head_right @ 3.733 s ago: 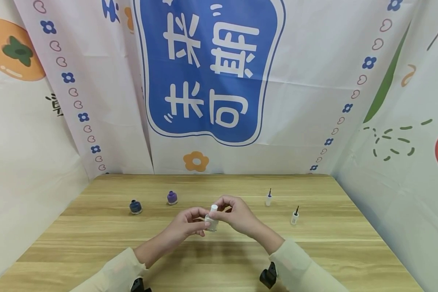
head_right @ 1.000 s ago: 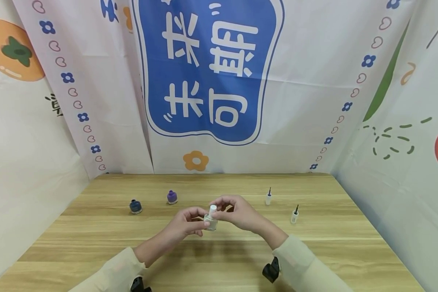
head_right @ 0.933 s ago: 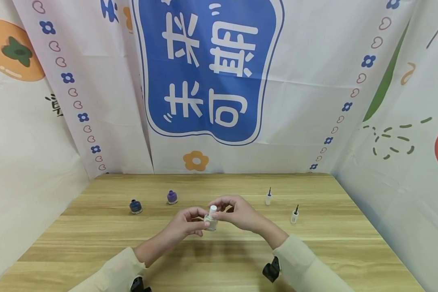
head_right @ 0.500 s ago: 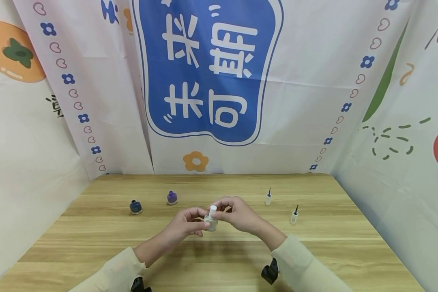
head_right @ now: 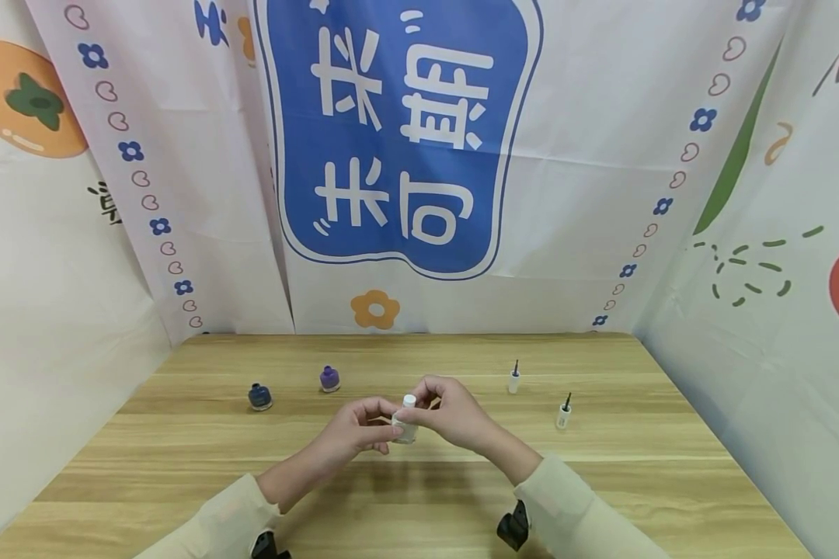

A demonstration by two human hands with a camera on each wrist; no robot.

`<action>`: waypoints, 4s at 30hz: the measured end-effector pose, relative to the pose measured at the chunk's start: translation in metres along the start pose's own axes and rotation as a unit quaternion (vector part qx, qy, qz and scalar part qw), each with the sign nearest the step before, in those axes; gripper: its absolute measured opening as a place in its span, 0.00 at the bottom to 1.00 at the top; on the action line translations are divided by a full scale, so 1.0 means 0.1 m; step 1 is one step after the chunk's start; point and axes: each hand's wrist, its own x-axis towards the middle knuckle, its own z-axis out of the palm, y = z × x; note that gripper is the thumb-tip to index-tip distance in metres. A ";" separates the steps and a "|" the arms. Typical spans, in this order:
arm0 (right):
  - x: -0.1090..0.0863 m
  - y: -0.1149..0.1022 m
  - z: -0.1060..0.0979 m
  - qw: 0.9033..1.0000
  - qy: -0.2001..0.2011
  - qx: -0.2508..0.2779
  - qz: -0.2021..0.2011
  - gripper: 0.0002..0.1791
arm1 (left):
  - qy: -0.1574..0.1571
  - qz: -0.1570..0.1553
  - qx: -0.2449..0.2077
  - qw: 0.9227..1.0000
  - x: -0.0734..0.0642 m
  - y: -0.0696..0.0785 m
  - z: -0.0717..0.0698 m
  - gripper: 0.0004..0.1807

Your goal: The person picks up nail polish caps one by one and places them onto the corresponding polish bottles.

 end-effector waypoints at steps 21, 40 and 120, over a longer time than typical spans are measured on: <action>0.01 -0.04 -0.12 0.993 -0.098 0.011 -0.061 0.14 | -0.008 0.001 -0.005 1.000 -0.01 -0.01 -0.04 0.15; 0.01 -0.03 -0.06 0.999 -0.027 -0.012 -0.035 0.07 | 0.000 -0.006 0.000 1.000 -0.02 0.04 0.00 0.16; 0.47 0.24 -0.03 0.979 0.194 -0.060 0.023 0.10 | 0.124 0.069 0.117 0.983 0.62 -0.04 -0.04 0.12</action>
